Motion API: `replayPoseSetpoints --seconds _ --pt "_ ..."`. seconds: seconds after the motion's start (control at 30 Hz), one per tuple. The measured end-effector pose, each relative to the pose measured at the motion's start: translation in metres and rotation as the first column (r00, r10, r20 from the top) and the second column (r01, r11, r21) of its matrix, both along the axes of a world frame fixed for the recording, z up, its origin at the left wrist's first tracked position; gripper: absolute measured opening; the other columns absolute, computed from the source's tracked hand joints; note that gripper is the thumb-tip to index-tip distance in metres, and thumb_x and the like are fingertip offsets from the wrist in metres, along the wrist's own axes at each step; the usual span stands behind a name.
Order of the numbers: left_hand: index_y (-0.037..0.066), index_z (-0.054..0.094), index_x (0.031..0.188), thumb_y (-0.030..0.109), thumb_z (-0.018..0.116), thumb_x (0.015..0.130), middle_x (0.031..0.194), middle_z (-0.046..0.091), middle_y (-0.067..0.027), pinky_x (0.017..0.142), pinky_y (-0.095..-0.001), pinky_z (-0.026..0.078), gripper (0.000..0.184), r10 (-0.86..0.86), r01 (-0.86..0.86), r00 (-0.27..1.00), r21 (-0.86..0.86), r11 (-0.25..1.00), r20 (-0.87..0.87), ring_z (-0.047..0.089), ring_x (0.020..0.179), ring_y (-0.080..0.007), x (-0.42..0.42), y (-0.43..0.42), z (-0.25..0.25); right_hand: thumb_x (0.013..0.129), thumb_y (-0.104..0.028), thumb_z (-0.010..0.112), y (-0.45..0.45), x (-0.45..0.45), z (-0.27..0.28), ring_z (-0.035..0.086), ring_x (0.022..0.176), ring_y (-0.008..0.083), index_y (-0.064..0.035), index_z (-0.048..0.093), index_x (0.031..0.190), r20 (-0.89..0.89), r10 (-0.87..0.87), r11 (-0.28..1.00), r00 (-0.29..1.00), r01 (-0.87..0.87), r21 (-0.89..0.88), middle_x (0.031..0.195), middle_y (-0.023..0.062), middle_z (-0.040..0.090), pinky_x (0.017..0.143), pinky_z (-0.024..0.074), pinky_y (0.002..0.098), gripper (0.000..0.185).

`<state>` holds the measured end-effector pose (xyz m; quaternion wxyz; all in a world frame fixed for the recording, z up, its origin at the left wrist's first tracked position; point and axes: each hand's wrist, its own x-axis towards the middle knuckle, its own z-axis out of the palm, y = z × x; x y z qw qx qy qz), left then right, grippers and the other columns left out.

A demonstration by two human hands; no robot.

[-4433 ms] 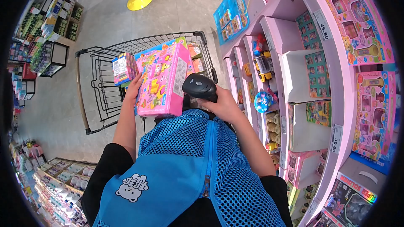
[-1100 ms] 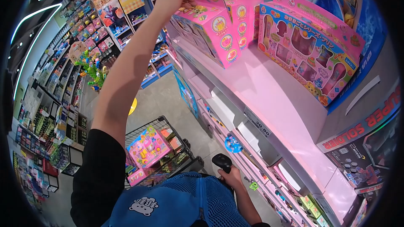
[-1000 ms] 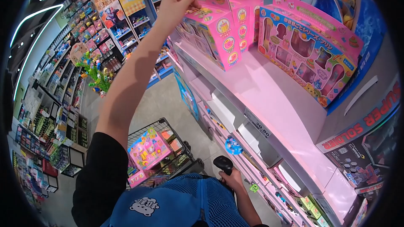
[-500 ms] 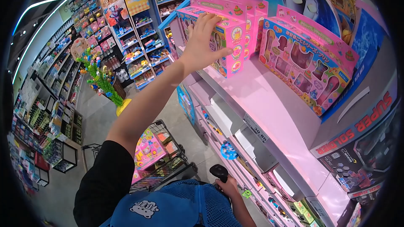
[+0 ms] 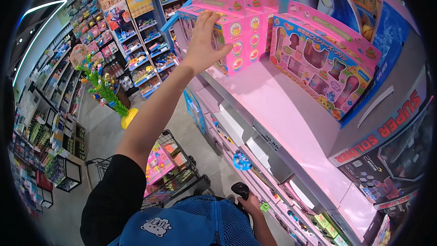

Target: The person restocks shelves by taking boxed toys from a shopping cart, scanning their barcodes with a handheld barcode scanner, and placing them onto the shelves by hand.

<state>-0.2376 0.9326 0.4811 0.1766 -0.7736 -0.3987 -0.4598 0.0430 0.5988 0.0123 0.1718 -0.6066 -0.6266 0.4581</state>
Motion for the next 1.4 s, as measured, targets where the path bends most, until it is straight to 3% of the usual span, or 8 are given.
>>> replayPoseSetpoints --seconds 0.1,0.4,0.5,0.93,1.07,1.1,1.17,1.4 --pt "0.006 0.037 0.145 0.028 0.082 0.074 0.152 0.032 -0.0238 0.119 -0.0491 0.027 0.087 -0.028 0.028 1.000 -0.014 1.000 0.012 0.024 0.147 -0.0413 -0.002 0.002 -0.003 0.075 -0.031 0.078 0.002 -0.003 0.040 0.071 0.066 0.0261 0.0011 0.053 0.132 -0.049 -0.076 0.972 0.996 0.064 -0.225 0.103 0.0212 0.070 0.067 0.0581 0.0381 0.070" --pt "0.007 0.034 0.148 0.031 0.079 0.077 0.155 0.028 -0.0238 0.120 -0.0492 0.025 0.088 0.005 -0.006 1.000 -0.018 1.000 -0.015 0.021 0.149 -0.0415 -0.003 -0.003 -0.003 0.071 -0.031 0.078 -0.019 0.017 -0.029 0.071 0.066 0.0238 -0.0029 0.070 0.094 0.046 -0.118 0.985 0.992 0.123 -0.125 0.075 0.0116 0.071 0.067 0.0564 0.0380 0.038" --pt "0.006 0.034 0.148 0.030 0.079 0.077 0.155 0.028 -0.0245 0.120 -0.0494 0.024 0.087 -0.007 0.007 1.000 -0.021 1.000 -0.001 0.021 0.149 -0.0417 -0.002 -0.002 -0.003 0.069 -0.031 0.079 -0.029 0.027 -0.043 0.071 0.069 0.0242 -0.0031 0.071 0.096 0.065 -0.158 0.942 0.985 0.170 -0.290 0.078 0.0126 0.072 0.067 0.0567 0.0389 0.040" --pt "0.008 0.025 0.156 0.034 0.076 0.084 0.160 0.018 -0.0269 0.120 -0.0493 0.019 0.092 -0.030 0.028 0.997 0.021 0.999 0.077 0.016 0.150 -0.0426 -0.037 -0.015 -0.034 0.076 -0.016 0.076 -0.076 0.059 -0.043 0.068 0.052 0.0200 0.0007 0.067 0.086 0.171 -0.183 0.897 0.968 0.235 -0.374 0.066 0.0111 0.068 0.047 0.0548 0.0338 0.021" --pt "0.007 0.034 0.151 0.019 0.075 0.085 0.159 0.025 -0.0246 0.119 -0.0445 0.024 0.079 0.019 -0.017 0.986 -0.016 1.000 0.164 0.026 0.147 -0.0404 -0.098 -0.055 -0.096 0.075 -0.017 0.075 -0.069 0.060 -0.042 0.065 0.049 0.0196 0.0001 0.066 0.082 0.166 -0.159 0.920 0.973 0.207 -0.333 0.064 0.0109 0.067 0.047 0.0534 0.0338 0.021" --pt "0.007 0.039 0.149 0.013 0.074 0.086 0.157 0.031 -0.0217 0.118 -0.0430 0.026 0.072 0.058 -0.034 0.968 -0.100 0.994 0.245 0.030 0.146 -0.0380 -0.116 -0.075 -0.116 0.076 -0.017 0.074 -0.072 0.060 -0.052 0.063 0.046 0.0186 -0.0005 0.065 0.076 0.093 -0.178 0.966 0.980 0.192 -0.175 0.059 0.0095 0.065 0.045 0.0514 0.0335 0.019" --pt "0.008 0.044 0.145 0.013 0.074 0.085 0.154 0.038 -0.0186 0.111 -0.0416 0.037 0.068 0.292 -0.256 0.927 -0.171 0.951 0.237 0.037 0.143 -0.0345 -0.166 -0.109 -0.171 0.077 -0.020 0.072 -0.065 0.055 -0.043 0.064 0.050 0.0200 -0.0008 0.064 0.073 0.082 -0.128 0.959 0.988 0.145 -0.242 0.058 0.0105 0.064 0.049 0.0512 0.0363 0.021" --pt "0.001 0.059 0.125 0.019 0.069 0.084 0.125 0.061 -0.0200 0.101 -0.0417 0.045 0.046 0.807 -0.415 0.564 -0.786 0.458 0.172 0.057 0.119 -0.0344 -0.318 -0.332 -0.388 0.079 -0.028 0.070 -0.053 0.064 -0.082 0.070 0.084 0.0389 0.0024 0.069 0.095 0.186 0.091 0.962 0.978 -0.038 -0.271 0.085 0.0247 0.070 0.073 0.0517 0.0475 0.034"
